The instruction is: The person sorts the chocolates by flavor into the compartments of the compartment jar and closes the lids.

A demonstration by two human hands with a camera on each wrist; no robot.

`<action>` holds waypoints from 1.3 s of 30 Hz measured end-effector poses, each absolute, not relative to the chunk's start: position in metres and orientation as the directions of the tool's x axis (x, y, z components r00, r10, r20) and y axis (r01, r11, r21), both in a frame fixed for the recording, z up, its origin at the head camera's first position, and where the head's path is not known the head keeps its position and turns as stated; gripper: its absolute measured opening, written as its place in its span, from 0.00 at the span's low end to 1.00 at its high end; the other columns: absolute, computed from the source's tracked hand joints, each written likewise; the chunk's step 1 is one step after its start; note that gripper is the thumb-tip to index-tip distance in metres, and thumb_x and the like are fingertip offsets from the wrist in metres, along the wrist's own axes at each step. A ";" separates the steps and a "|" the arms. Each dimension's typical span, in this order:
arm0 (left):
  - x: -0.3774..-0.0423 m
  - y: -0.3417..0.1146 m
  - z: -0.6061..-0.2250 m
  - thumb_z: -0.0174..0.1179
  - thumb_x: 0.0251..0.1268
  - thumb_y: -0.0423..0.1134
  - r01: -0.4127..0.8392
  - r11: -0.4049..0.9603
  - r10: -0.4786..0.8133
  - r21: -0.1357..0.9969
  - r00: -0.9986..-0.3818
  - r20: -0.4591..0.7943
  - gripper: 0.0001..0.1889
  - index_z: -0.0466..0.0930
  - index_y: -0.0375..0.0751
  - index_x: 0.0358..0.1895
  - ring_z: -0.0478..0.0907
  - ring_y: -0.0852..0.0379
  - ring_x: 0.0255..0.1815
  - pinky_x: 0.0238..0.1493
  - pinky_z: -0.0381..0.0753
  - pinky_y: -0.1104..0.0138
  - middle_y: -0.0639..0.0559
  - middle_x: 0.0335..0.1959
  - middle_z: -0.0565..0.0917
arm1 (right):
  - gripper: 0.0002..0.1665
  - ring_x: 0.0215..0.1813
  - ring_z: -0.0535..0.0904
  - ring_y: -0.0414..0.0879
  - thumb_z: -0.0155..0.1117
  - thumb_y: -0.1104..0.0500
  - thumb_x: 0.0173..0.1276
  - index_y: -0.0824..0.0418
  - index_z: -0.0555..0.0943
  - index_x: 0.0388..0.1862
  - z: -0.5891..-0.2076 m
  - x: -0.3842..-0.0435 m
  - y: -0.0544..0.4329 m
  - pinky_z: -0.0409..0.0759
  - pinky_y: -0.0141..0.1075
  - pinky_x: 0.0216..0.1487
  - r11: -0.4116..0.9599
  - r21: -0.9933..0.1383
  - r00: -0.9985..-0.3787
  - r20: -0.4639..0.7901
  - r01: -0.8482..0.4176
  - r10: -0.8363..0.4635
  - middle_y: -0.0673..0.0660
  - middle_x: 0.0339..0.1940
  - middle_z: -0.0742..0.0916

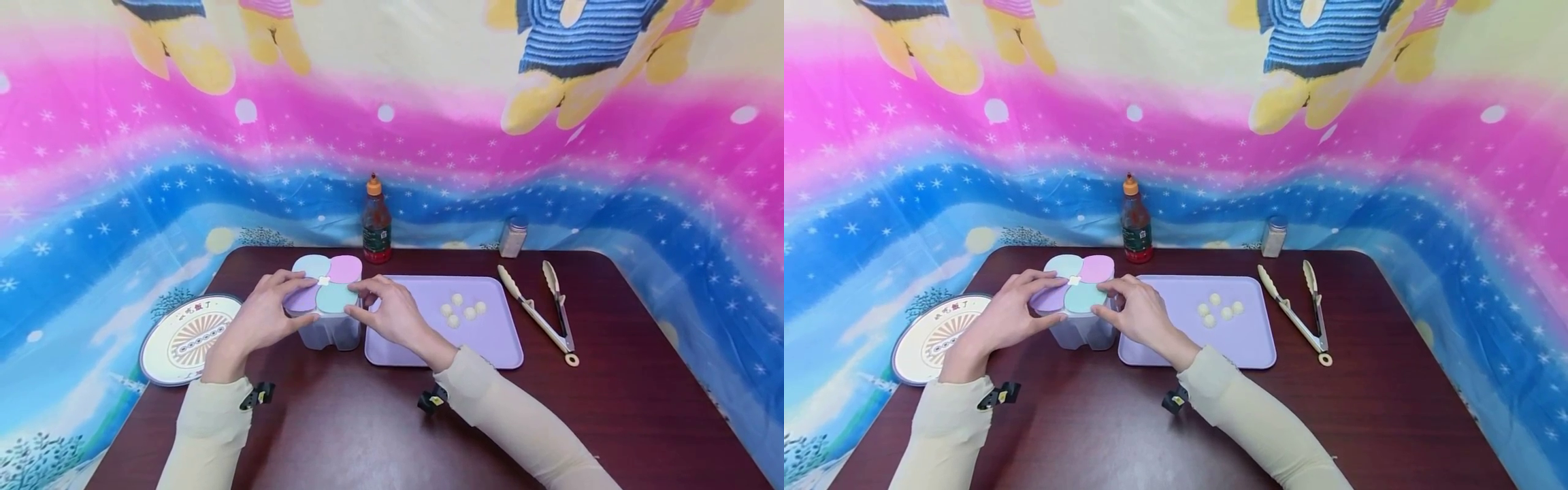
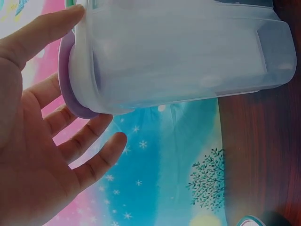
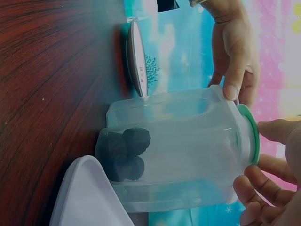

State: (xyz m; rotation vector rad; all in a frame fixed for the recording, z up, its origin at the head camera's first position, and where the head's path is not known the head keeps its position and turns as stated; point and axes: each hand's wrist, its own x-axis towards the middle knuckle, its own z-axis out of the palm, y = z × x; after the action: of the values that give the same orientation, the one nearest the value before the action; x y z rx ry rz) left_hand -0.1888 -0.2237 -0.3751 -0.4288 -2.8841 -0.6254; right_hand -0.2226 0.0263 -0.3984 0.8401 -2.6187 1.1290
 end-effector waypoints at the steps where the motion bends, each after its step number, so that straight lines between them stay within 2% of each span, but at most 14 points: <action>1: -0.189 -0.224 -0.376 0.73 0.55 0.53 0.313 0.872 0.242 0.376 -0.944 0.224 0.33 0.78 0.51 0.66 0.67 0.42 0.63 0.59 0.76 0.47 0.44 0.66 0.73 | 0.25 0.40 0.83 0.44 0.74 0.46 0.62 0.50 0.85 0.57 -0.398 -0.222 0.027 0.75 0.32 0.38 0.565 -0.616 -0.833 0.349 -0.549 -0.430 0.48 0.38 0.85; 7: -0.189 -0.223 -0.379 0.74 0.52 0.57 0.310 0.886 0.213 0.346 -0.933 0.289 0.33 0.81 0.49 0.62 0.68 0.43 0.60 0.57 0.77 0.48 0.44 0.60 0.76 | 0.28 0.43 0.83 0.43 0.74 0.45 0.61 0.49 0.82 0.60 -0.397 -0.221 0.034 0.76 0.35 0.37 0.597 -0.616 -0.856 0.318 -0.514 -0.408 0.48 0.45 0.85; 11: -0.188 -0.223 -0.380 0.73 0.53 0.57 0.307 0.885 0.209 0.350 -0.933 0.292 0.33 0.80 0.49 0.62 0.68 0.43 0.62 0.59 0.76 0.48 0.44 0.62 0.76 | 0.28 0.43 0.84 0.45 0.74 0.46 0.62 0.50 0.82 0.60 -0.397 -0.224 0.038 0.77 0.35 0.37 0.582 -0.638 -0.862 0.321 -0.504 -0.393 0.49 0.48 0.86; 15: -0.187 -0.227 -0.381 0.71 0.55 0.50 0.342 0.869 0.241 0.357 -0.923 0.299 0.31 0.79 0.49 0.64 0.67 0.42 0.66 0.62 0.74 0.47 0.44 0.66 0.74 | 0.27 0.42 0.83 0.42 0.73 0.46 0.62 0.50 0.83 0.59 -0.398 -0.226 0.043 0.78 0.34 0.38 0.579 -0.652 -0.870 0.318 -0.490 -0.378 0.50 0.48 0.86; 20: -0.186 -0.231 -0.380 0.70 0.52 0.43 0.380 0.856 0.276 0.350 -0.909 0.311 0.33 0.77 0.49 0.66 0.68 0.41 0.66 0.62 0.72 0.48 0.44 0.68 0.74 | 0.26 0.42 0.83 0.41 0.73 0.46 0.62 0.49 0.83 0.59 -0.400 -0.227 0.047 0.79 0.35 0.38 0.582 -0.664 -0.879 0.296 -0.470 -0.373 0.49 0.49 0.86; 26: -0.185 -0.231 -0.380 0.74 0.52 0.46 0.360 0.867 0.247 0.345 -0.911 0.329 0.31 0.80 0.50 0.63 0.72 0.46 0.58 0.56 0.75 0.52 0.48 0.58 0.80 | 0.26 0.43 0.83 0.41 0.72 0.46 0.63 0.49 0.82 0.60 -0.403 -0.226 0.048 0.79 0.35 0.37 0.583 -0.668 -0.881 0.274 -0.463 -0.385 0.48 0.52 0.86; 30: -0.185 -0.231 -0.381 0.76 0.51 0.49 0.350 0.866 0.230 0.357 -0.913 0.336 0.31 0.81 0.50 0.62 0.72 0.48 0.53 0.52 0.75 0.53 0.49 0.52 0.80 | 0.27 0.43 0.83 0.41 0.72 0.46 0.64 0.51 0.82 0.60 -0.403 -0.226 0.048 0.79 0.36 0.38 0.575 -0.672 -0.878 0.275 -0.467 -0.392 0.49 0.53 0.86; 32: -0.185 -0.231 -0.381 0.75 0.52 0.49 0.352 0.864 0.233 0.359 -0.913 0.334 0.31 0.81 0.50 0.62 0.71 0.47 0.56 0.54 0.75 0.52 0.48 0.55 0.79 | 0.27 0.43 0.84 0.41 0.71 0.46 0.64 0.51 0.82 0.60 -0.403 -0.226 0.048 0.79 0.36 0.38 0.575 -0.668 -0.876 0.280 -0.472 -0.394 0.49 0.53 0.86; 34: -0.185 -0.232 -0.381 0.74 0.53 0.48 0.361 0.860 0.246 0.362 -0.913 0.326 0.31 0.80 0.49 0.63 0.69 0.44 0.63 0.60 0.74 0.49 0.45 0.62 0.77 | 0.27 0.43 0.84 0.42 0.71 0.46 0.64 0.52 0.82 0.60 -0.402 -0.226 0.048 0.79 0.36 0.39 0.573 -0.667 -0.873 0.285 -0.477 -0.395 0.50 0.53 0.86; 37: -0.186 -0.234 -0.381 0.71 0.54 0.45 0.368 0.854 0.272 0.367 -0.918 0.288 0.33 0.76 0.47 0.67 0.60 0.40 0.76 0.68 0.69 0.43 0.43 0.73 0.69 | 0.27 0.43 0.83 0.41 0.71 0.46 0.64 0.52 0.82 0.60 -0.402 -0.225 0.048 0.79 0.36 0.39 0.573 -0.664 -0.872 0.286 -0.480 -0.398 0.51 0.53 0.86; 39: -0.186 -0.235 -0.381 0.69 0.53 0.42 0.365 0.853 0.283 0.373 -0.924 0.257 0.35 0.73 0.46 0.69 0.55 0.39 0.79 0.70 0.65 0.41 0.43 0.76 0.66 | 0.27 0.43 0.83 0.41 0.72 0.46 0.64 0.52 0.82 0.60 -0.402 -0.225 0.048 0.79 0.36 0.39 0.573 -0.662 -0.870 0.287 -0.482 -0.401 0.51 0.53 0.86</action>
State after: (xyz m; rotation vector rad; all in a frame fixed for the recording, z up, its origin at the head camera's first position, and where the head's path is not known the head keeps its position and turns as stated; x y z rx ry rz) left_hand -0.1856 -0.2346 -0.3806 -0.5003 -2.8361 -0.6271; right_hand -0.2253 0.0479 -0.4024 0.7583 -2.6924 1.1823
